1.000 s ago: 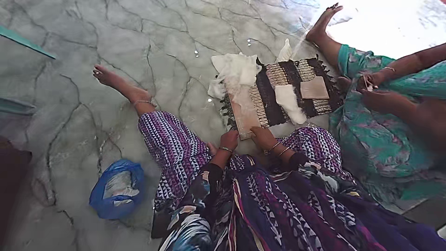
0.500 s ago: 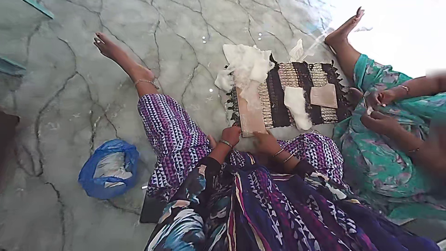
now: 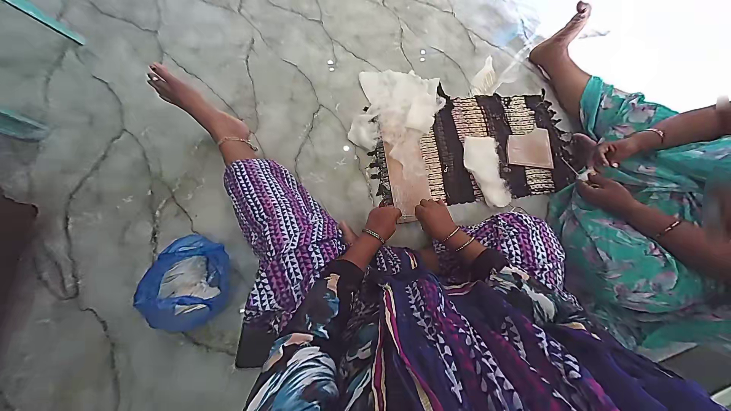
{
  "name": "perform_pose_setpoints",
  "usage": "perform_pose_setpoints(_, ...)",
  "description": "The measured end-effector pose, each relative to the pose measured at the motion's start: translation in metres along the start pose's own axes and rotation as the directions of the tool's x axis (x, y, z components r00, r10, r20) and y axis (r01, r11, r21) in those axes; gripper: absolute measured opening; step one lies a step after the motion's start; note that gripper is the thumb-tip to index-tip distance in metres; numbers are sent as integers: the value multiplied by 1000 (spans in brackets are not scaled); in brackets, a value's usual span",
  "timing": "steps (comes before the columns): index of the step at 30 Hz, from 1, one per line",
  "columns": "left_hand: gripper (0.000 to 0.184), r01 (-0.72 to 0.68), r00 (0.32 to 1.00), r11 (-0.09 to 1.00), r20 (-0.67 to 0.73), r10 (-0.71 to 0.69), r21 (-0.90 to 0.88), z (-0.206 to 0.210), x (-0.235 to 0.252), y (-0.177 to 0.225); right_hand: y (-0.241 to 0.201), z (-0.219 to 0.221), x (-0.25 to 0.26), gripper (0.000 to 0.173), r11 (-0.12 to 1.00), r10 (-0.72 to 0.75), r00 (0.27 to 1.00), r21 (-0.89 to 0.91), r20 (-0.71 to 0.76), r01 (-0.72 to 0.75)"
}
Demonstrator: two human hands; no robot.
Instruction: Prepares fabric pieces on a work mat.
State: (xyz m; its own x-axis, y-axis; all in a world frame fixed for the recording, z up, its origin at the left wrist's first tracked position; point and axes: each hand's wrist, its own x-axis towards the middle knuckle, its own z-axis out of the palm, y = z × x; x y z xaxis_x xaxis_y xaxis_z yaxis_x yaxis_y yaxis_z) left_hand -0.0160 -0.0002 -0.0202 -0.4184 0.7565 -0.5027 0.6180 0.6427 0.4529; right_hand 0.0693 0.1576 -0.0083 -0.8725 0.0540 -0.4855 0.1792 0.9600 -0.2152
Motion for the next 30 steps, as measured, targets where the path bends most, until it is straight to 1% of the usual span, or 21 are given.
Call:
perform_pose_setpoints(1,35,7,1000,1000,1,-7,-12,1,0,-1,4,-2,-1,23,1000,17,1000,-12,19,-17)
perform_pose_setpoints(3,34,24,997,997,-71,-28,-67,2,1,-9,20,-9,-3,24,995,99,994,9,56,-100)
perform_pose_setpoints(4,33,46,992,994,-113,-58,-103,1,1,-14,30,-15,-3,25,984,162,985,62,66,-166)
perform_pose_setpoints(6,34,116,977,973,-155,-149,-199,-7,-1,-22,54,-28,-1,29,923,295,952,230,88,-307)
perform_pose_setpoints(8,35,177,958,931,-158,-237,-319,-13,-2,-26,77,-33,7,29,833,393,917,394,72,-388)
perform_pose_setpoints(9,35,194,951,909,-156,-267,-370,-14,-1,-27,84,-35,11,27,795,437,897,435,76,-424)
perform_pose_setpoints(11,36,212,946,876,-133,-295,-433,-14,-1,-27,90,-38,18,28,756,502,862,448,72,-477)
perform_pose_setpoints(12,37,215,947,866,-121,-298,-452,-13,0,-26,89,-41,20,32,756,522,852,436,49,-488)
perform_pose_setpoints(13,37,208,946,855,-123,-299,-476,-13,0,-26,83,-44,22,34,774,525,851,422,-10,-472)
perform_pose_setpoints(14,37,193,942,840,-142,-302,-507,-12,1,-27,75,-47,25,35,806,497,863,416,-87,-422)
perform_pose_setpoints(16,37,168,924,796,-189,-333,-582,-13,3,-26,61,-43,35,34,893,347,919,367,-190,-261)
perform_pose_setpoints(18,39,157,909,756,-208,-363,-635,-20,14,-23,50,-34,50,33,959,152,965,269,-212,-91)
perform_pose_setpoints(20,40,145,908,754,-216,-359,-641,-33,28,-20,42,-26,64,34,987,32,970,158,-241,7)
perform_pose_setpoints(22,39,133,922,768,-207,-328,-626,-47,45,-13,40,-20,72,34,997,-10,970,67,-242,27)
perform_pose_setpoints(24,39,121,937,791,-195,-291,-600,-60,61,-9,39,-23,78,33,999,-43,973,20,-226,49)
perform_pose_setpoints(27,41,150,963,865,-128,-238,-479,-71,91,0,45,-14,81,31,995,-93,955,-8,-280,95)
perform_pose_setpoints(30,41,164,975,923,-84,-205,-349,-70,116,7,51,-11,85,30,994,-108,945,-18,-309,108)
